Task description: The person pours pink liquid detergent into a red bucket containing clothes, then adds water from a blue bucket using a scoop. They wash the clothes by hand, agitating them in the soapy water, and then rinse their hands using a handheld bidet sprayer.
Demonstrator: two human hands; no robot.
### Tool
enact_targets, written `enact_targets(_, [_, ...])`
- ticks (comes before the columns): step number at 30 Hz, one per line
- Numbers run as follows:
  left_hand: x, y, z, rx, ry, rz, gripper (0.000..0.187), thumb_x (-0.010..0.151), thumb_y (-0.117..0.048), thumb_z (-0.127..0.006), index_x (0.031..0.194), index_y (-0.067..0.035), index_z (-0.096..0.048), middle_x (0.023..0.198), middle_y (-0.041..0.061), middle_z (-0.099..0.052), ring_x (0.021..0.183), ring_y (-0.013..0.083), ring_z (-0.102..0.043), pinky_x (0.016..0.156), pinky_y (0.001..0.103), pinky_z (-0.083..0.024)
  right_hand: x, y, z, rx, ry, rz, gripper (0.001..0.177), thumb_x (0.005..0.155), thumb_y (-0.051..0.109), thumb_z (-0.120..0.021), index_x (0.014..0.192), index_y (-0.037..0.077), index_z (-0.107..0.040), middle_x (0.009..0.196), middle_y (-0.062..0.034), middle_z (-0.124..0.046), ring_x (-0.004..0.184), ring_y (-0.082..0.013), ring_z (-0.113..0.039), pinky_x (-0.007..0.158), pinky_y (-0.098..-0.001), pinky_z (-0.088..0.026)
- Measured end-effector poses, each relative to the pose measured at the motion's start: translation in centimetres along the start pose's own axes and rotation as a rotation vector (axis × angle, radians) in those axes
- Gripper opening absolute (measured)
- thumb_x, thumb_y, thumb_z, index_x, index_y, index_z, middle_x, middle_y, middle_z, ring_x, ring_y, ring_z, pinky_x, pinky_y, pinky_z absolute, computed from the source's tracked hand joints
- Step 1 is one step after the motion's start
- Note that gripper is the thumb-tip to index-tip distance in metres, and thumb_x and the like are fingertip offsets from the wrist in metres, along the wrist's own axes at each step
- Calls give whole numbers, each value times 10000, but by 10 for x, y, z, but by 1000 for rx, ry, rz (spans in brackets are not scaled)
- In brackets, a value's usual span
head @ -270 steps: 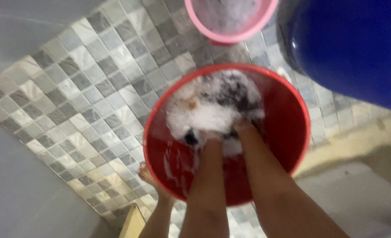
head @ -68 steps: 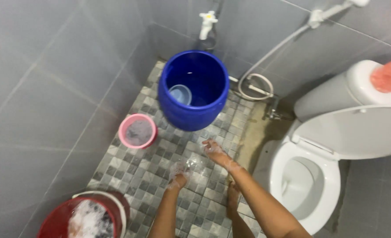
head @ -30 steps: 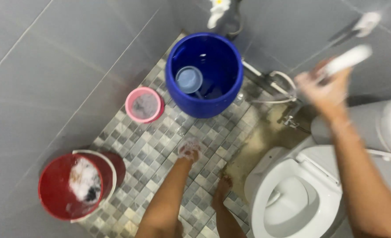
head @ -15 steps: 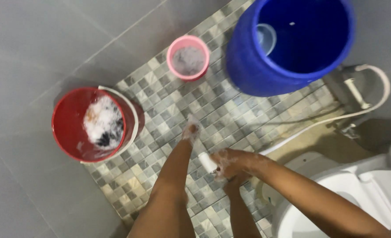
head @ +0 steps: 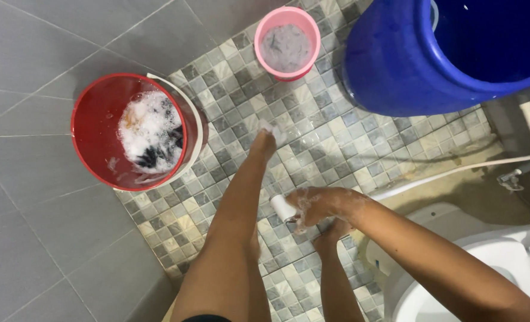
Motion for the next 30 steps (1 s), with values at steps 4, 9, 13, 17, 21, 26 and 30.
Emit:
enact_targets(4, [-1,5,4,123,4,-123,220,827,-246,-508,784,-58,-613,725,85,-580,652,222,-530,564,325,-425,-3,9,0,69,-7,-5,384,655,265,-705,923,57,-526,904,-74,-605,857,-188,-583,707,-301,-476])
enact_targets(9, [-7,11,23,-730,69,-265,231,828,-255,-505,773,-60,-617,715,83,-578,644,223,-527,556,327,-423,-10,18,3,12,-5,-46,393,691,308,-683,942,57,-514,933,-81,-599,874,-197,-575,729,-317,-464])
enact_targets(13, [-10,27,14,-1936,182,203,115,816,-166,-532,792,-53,-530,696,46,-519,656,159,-506,616,286,-479,-15,22,-4,-74,45,-14,370,680,279,-670,930,45,-531,907,-98,-618,856,-215,-589,727,-324,-471])
enact_targets(17, [-8,29,20,-2363,158,206,127,807,-104,-495,889,-16,-536,739,74,-517,678,177,-511,661,311,-481,-18,25,-16,-130,93,33,348,698,252,-668,933,35,-530,908,-107,-576,867,-233,-554,743,-333,-449])
enact_targets(21, [-9,22,29,-2446,144,163,132,821,-81,-474,926,-19,-523,840,91,-565,763,208,-556,697,306,-478,-19,21,-8,-100,7,98,328,695,209,-655,962,73,-521,886,-81,-568,846,-215,-551,752,-311,-434])
enact_targets(26, [-31,14,35,-2168,91,204,267,885,-150,-431,1107,-11,-486,1077,105,-566,1015,203,-540,870,295,-435,-11,-4,14,61,1,-73,277,684,133,-626,926,57,-514,861,-68,-587,810,-182,-579,684,-281,-478])
enact_targets(30, [-36,10,36,-2235,155,20,394,877,-204,-329,1195,5,-429,1153,120,-545,1089,208,-510,935,306,-387,-6,-6,8,142,38,-103,283,664,134,-644,911,56,-533,849,-58,-594,799,-188,-583,666,-275,-473])
Point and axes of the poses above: each hand's wrist, its own x-axis towards the middle knuckle, its own z-axis out of the back of the hand, y = z × x, the point moved 6 cm from there along x, towards the middle knuckle
